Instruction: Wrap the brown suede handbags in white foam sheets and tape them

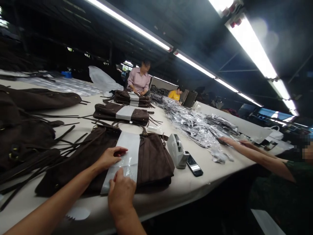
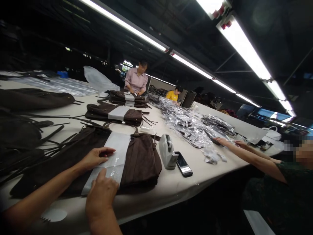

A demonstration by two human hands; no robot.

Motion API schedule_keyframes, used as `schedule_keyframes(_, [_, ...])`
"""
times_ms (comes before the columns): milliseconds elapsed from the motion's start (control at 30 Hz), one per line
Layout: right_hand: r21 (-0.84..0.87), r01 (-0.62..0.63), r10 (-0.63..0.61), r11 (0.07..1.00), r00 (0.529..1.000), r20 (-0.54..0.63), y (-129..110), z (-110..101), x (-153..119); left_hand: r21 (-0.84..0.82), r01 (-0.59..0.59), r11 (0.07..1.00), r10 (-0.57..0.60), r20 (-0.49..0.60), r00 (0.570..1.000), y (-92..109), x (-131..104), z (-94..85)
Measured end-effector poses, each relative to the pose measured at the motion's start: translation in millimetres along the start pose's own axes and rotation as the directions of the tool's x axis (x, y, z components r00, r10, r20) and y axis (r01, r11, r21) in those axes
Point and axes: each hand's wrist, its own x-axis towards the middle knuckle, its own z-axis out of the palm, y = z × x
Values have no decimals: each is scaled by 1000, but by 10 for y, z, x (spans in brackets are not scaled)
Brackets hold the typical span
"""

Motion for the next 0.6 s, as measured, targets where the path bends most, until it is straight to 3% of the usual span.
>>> schedule_keyframes(100, [92, 68, -69, 993, 998, 4, 173, 93, -184, 83, -6, 997, 9, -45, 999, 32, 23, 56])
schedule_keyframes(167, [299, 105, -131, 949, 989, 68, 383, 115, -344, 152, -10, 988, 23, -84, 996, 76, 17, 84])
schedule_keyframes(233, [568, 72, -166, 820, 979, 116, 671, 34, -495, 235, -19, 972, 56, -153, 987, 162, -44, 51])
schedule_keyframes(267, [665, 55, -148, 745, 986, 83, 839, -57, -554, 283, -26, 959, 86, -201, 976, 224, -99, -5])
schedule_keyframes(333, [738, 100, -3, 668, 991, -131, 1209, -330, -617, 384, -40, 923, 172, -317, 933, 371, -244, -215])
schedule_keyframes(367, [707, 149, 92, 692, 952, -290, 1400, -493, -615, 431, -41, 901, 220, -376, 900, 443, -323, -367])
schedule_keyframes(433, [605, 165, 236, 779, 816, -527, 1760, -816, -535, 528, -1, 849, 304, -486, 819, 545, -470, -720])
schedule_keyframes(467, [558, 149, 267, 816, 759, -594, 1912, -951, -456, 577, 62, 814, 306, -519, 798, 564, -533, -897])
schedule_keyframes(500, [522, 138, 265, 841, 738, -621, 2036, -1057, -351, 591, 161, 790, 249, -550, 797, 557, -590, -1056])
schedule_keyframes(533, [507, 131, 244, 852, 757, -606, 2126, -1130, -225, 572, 255, 779, 157, -573, 804, 528, -641, -1188])
schedule_keyframes(600, [535, 139, 155, 834, 869, -469, 2200, -1179, 59, 471, 380, 796, -55, -569, 821, 417, -737, -1350])
